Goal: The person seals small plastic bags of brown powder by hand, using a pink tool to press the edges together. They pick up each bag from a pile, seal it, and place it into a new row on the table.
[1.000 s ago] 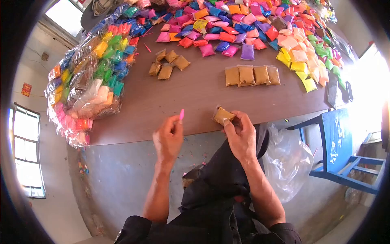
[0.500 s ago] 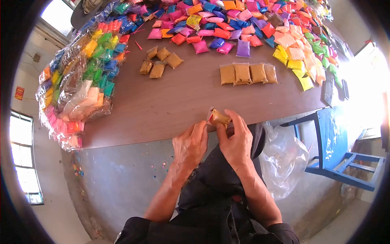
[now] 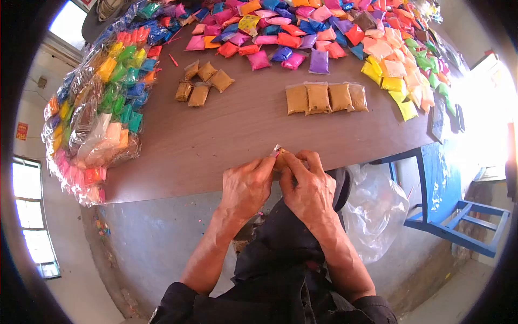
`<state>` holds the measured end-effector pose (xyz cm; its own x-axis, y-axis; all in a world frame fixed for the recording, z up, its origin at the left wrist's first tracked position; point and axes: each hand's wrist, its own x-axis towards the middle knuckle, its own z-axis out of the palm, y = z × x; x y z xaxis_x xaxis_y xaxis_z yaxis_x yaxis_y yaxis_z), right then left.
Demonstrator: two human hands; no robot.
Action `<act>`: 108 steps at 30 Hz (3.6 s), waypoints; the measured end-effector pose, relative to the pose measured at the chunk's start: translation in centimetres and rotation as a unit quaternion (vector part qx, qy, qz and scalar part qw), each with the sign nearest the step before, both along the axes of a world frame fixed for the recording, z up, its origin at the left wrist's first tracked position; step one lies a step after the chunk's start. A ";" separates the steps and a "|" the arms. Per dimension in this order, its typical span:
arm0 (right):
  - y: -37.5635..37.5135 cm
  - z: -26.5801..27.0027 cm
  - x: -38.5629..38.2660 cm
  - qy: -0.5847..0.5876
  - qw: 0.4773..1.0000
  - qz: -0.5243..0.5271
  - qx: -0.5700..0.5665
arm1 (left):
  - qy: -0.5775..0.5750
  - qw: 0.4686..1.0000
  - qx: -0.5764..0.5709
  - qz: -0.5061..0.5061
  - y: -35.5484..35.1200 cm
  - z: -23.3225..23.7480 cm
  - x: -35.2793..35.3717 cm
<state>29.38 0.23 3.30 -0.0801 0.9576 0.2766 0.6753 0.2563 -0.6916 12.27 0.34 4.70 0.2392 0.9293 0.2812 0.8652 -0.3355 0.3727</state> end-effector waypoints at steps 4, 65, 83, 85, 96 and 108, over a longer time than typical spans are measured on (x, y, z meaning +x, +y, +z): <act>0.1 -0.2 0.1 0.008 1.000 0.001 -0.015 | 0.033 0.999 -0.005 -0.012 0.5 -0.2 0.4; -0.6 -1.5 -0.3 0.094 0.995 -0.041 -0.001 | -0.006 0.997 0.065 0.044 -1.8 -0.7 -1.6; -0.4 -1.8 -0.3 0.091 0.995 -0.039 0.017 | -0.030 0.994 0.033 0.099 -1.4 -1.0 -3.3; -0.5 -1.4 -0.3 0.098 0.994 -0.041 -0.008 | -0.035 0.996 0.030 0.080 -1.7 -0.3 -1.9; -0.4 -2.1 -0.3 0.110 0.993 -0.026 0.026 | -0.076 0.996 -0.002 0.047 -0.8 1.0 -0.6; -0.5 -2.0 0.2 0.100 0.995 -0.012 0.018 | 0.034 0.999 -0.014 -0.008 3.2 -0.2 -1.1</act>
<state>29.58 -0.29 1.34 0.0028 0.9480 0.3183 0.5316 0.2682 -0.8034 11.13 3.52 4.52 0.2722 0.9322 0.2384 0.8836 -0.3403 0.3216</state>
